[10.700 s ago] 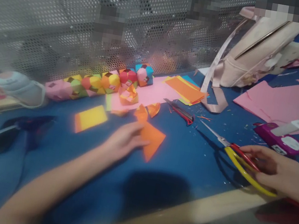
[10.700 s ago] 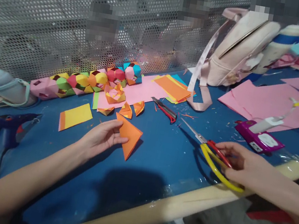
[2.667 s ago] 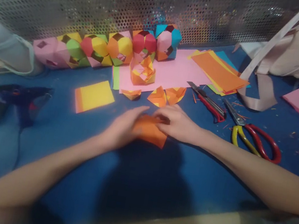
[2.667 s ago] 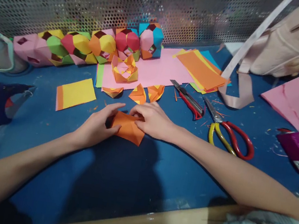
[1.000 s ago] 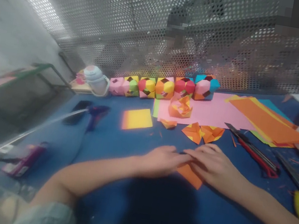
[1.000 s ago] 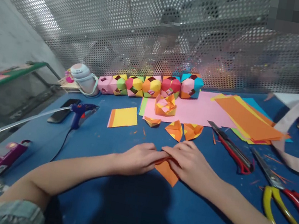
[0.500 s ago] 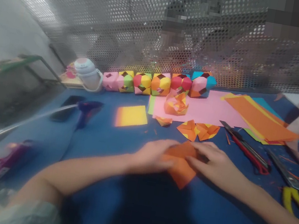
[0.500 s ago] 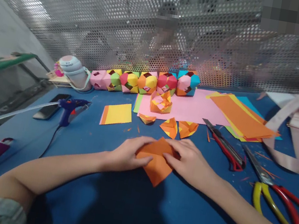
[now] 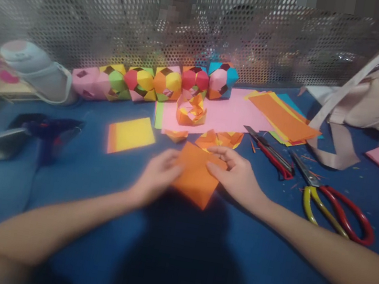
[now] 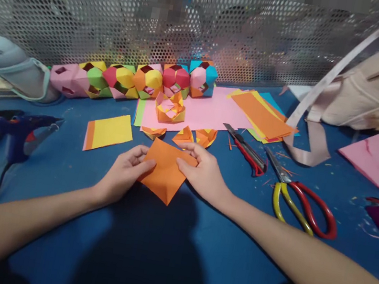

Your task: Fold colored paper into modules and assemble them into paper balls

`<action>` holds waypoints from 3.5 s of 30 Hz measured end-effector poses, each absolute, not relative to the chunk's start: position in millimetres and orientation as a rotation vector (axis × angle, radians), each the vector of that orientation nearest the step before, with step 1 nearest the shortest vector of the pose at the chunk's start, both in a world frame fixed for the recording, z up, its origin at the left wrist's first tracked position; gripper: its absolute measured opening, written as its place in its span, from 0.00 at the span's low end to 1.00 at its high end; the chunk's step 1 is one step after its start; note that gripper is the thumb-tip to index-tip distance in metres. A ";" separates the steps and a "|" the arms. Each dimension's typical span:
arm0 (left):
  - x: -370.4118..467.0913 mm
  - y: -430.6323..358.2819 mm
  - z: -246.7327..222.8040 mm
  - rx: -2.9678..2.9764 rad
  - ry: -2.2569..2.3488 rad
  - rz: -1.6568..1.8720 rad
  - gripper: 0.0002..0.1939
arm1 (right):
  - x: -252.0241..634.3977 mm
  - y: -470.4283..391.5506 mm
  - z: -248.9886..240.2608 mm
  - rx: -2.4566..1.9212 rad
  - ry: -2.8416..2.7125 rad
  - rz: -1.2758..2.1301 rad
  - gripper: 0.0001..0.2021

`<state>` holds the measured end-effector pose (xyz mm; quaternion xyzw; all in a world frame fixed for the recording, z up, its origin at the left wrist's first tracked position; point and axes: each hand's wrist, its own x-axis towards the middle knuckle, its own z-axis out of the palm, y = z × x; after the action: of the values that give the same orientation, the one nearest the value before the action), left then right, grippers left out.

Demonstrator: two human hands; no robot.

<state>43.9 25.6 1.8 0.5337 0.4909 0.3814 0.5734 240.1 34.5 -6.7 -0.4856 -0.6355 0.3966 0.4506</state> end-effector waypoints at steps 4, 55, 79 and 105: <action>42.5 25.3 -0.7 1.347 1.163 0.862 0.14 | 239.9 33.5 -6.4 -1.184 -1.576 0.987 0.13; 50.8 8.9 14.9 1.866 1.044 0.852 0.10 | 224.0 8.2 16.6 -0.990 -1.711 0.906 0.07; 54.7 4.0 25.4 1.544 1.270 0.895 0.07 | 228.0 10.3 12.2 -0.795 -2.006 0.541 0.09; 52.4 12.3 15.4 1.411 1.205 1.014 0.07 | 227.9 12.5 5.3 -0.845 -2.050 0.526 0.08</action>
<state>52.4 12.3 15.4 0.5812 0.4963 0.4179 0.4912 227.9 12.5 5.3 -0.3368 -0.8173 0.2098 0.4179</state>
